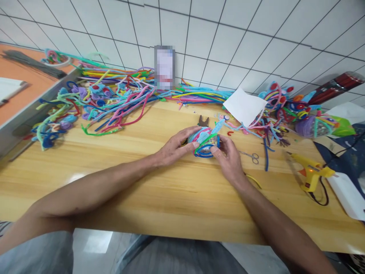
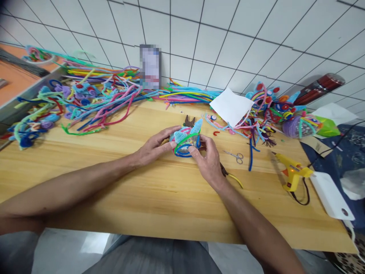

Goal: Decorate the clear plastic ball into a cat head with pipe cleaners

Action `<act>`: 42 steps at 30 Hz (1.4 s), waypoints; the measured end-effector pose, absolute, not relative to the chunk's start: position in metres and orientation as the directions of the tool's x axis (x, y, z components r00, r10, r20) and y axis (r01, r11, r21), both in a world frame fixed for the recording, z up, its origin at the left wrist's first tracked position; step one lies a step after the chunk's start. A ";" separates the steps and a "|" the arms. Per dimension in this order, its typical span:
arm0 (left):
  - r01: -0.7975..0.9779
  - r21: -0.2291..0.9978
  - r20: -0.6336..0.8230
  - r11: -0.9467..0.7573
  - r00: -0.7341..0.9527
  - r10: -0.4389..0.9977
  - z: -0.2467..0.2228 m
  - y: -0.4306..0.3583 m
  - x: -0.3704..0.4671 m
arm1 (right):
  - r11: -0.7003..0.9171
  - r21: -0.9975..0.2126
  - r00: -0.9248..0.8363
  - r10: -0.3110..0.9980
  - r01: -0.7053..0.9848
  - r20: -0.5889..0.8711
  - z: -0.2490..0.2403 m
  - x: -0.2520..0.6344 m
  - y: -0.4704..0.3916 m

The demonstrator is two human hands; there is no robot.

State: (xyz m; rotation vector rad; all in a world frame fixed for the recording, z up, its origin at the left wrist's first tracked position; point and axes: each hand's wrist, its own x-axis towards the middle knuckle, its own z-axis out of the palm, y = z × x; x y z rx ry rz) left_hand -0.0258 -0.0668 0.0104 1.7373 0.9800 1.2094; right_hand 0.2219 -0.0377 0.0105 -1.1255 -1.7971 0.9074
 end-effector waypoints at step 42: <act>0.199 0.971 0.085 -0.131 0.224 0.971 0.083 -0.076 -0.038 | 0.629 -0.615 -0.319 0.774 0.476 0.546 0.011 0.204 -0.054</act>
